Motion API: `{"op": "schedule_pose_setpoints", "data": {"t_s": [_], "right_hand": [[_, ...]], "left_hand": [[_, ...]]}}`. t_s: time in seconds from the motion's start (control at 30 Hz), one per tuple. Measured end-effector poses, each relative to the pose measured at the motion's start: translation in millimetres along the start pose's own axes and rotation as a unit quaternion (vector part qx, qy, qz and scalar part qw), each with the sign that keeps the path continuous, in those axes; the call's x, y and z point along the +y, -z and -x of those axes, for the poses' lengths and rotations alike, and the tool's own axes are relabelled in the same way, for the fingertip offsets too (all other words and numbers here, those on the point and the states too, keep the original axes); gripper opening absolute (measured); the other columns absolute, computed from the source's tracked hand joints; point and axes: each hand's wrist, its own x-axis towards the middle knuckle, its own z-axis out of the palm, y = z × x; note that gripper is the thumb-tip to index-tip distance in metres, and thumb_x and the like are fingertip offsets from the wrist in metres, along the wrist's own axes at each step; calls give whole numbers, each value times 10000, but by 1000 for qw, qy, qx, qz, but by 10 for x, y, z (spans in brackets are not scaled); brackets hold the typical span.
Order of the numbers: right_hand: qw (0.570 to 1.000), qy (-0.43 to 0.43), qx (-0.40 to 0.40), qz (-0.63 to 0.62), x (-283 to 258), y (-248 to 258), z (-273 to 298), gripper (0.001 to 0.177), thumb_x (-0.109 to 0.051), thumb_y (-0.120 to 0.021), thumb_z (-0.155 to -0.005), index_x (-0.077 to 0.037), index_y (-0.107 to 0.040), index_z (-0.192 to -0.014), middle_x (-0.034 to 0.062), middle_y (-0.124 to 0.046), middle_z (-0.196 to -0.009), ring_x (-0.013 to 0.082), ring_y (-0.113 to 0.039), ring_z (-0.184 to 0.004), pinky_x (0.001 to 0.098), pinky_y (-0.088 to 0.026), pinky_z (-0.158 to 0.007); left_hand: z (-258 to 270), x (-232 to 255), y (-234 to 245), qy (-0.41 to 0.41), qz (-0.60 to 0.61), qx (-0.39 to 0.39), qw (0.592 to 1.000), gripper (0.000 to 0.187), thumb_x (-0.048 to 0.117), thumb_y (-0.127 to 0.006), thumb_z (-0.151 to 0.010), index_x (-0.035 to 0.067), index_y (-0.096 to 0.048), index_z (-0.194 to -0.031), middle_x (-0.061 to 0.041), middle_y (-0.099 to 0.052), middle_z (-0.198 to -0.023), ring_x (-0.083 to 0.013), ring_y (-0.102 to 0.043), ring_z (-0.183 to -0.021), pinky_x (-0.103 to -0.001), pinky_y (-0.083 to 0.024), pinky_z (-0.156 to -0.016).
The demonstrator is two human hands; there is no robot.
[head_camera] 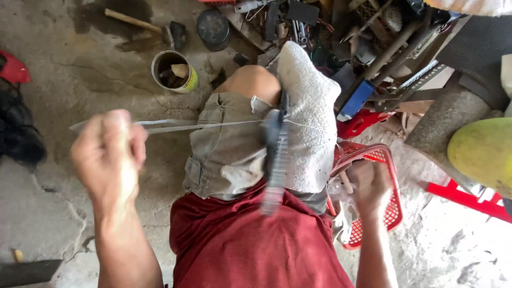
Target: The person sits on the floor and sews a black flip-flop sandal using a needle and white thread. They repeatedly push the needle through the sole and pull the thread tight to secure the stitching.
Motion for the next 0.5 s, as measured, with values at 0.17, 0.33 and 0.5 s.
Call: {"op": "schedule_pose_setpoints", "data": {"t_s": [0.17,0.33,0.5], "right_hand": [[955,141,-218,-142,-1948,264,99,1435,-696,-894,-580,21,-139,-1567,220,-406,-1604,157,-828,-808,464,-679,-682],[989,13,-139,-45,-1918,-154,138,1086,-569,-832,-773,-196,-217,-1586,98,-614,-1378,154,-720,-742,384,-609,-687],[966,82,-106,-221,-1751,226,-133,243,-190,-499,-1044,-33,-680,-1000,101,-714,-948,313,-684,-924,483,-522,-935]], "left_hand": [[-82,-214,-45,-130,-422,-124,888,351,32,-739,-963,-68,-619,-1277,-310,-410,-1437,-426,-600,-1160,-465,-576,-932],[197,88,-518,-187,-262,-245,914,277,11,-564,-1019,-59,-614,-1282,-262,-596,-1278,-362,-626,-1178,-418,-526,-1056],[423,-61,-735,-180,-230,-347,891,420,40,-570,-1056,52,-541,-1475,-1,-600,-807,-41,-413,-461,-119,-439,-312]]}}
